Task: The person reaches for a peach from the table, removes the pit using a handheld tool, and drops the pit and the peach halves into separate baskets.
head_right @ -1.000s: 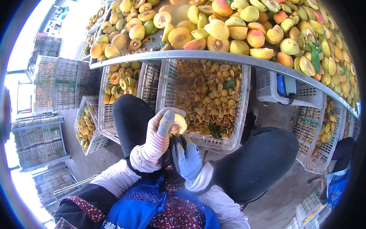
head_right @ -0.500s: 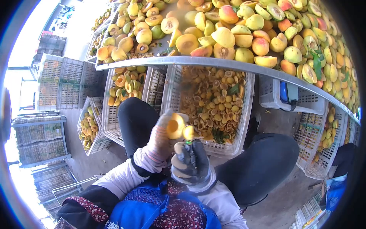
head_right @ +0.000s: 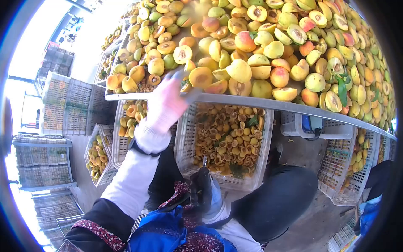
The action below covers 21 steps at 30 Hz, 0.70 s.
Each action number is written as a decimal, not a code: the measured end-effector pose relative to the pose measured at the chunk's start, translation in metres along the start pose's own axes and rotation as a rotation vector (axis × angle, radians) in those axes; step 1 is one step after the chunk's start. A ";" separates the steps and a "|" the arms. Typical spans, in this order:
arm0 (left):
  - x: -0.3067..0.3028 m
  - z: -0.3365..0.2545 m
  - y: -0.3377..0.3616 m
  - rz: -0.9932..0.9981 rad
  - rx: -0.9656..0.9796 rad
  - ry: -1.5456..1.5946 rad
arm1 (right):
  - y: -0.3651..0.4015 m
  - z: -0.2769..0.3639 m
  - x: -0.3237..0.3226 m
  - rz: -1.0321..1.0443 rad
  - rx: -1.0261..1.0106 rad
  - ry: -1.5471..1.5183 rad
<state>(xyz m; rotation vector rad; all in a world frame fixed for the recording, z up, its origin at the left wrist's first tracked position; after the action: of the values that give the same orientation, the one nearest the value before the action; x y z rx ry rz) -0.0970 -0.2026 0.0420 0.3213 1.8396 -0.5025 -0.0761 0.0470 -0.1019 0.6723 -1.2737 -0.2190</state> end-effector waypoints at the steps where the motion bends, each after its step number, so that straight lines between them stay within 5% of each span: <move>1: 0.019 -0.002 -0.019 0.115 -0.027 -0.020 | 0.002 0.000 -0.001 -0.021 0.036 -0.031; 5: 0.062 0.008 -0.054 0.204 0.183 0.120 | 0.006 0.003 -0.003 -0.108 0.148 -0.025; 6: 0.060 0.007 -0.054 0.367 0.149 0.232 | 0.005 0.004 -0.004 -0.134 0.137 0.015; 9: 0.045 0.015 -0.043 0.288 0.139 0.361 | 0.006 0.014 -0.007 -0.160 0.055 0.049; 11: 0.029 0.030 -0.022 0.181 -0.049 0.719 | 0.010 0.045 -0.001 -0.153 -0.288 0.391; 13: 0.019 0.009 0.022 0.284 -0.136 1.225 | 0.024 0.068 0.016 -0.180 -0.493 0.712; 17: 0.041 -0.010 0.104 0.629 -0.285 1.217 | 0.043 0.088 0.046 -0.259 -0.863 1.148; 19: 0.049 -0.026 0.133 0.633 -0.400 1.497 | 0.061 0.080 0.076 -0.264 -1.511 1.727; 21: 0.059 -0.025 0.150 0.458 -0.563 1.636 | 0.047 0.077 0.050 -0.309 -0.915 1.410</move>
<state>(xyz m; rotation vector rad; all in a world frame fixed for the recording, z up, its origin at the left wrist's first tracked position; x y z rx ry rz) -0.0683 -0.0613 -0.0345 0.8734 3.1492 0.9222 -0.1424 0.0329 -0.0238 0.0850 0.3332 -0.4281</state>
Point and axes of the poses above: each hand's wrist, its own y-axis away from the middle knuckle, its own x-axis out of the palm, z = x × y, the point moved 8 cm from there along -y, towards the middle knuckle, and after that the axes turned 3 degrees about z, right-handed, at the moved point
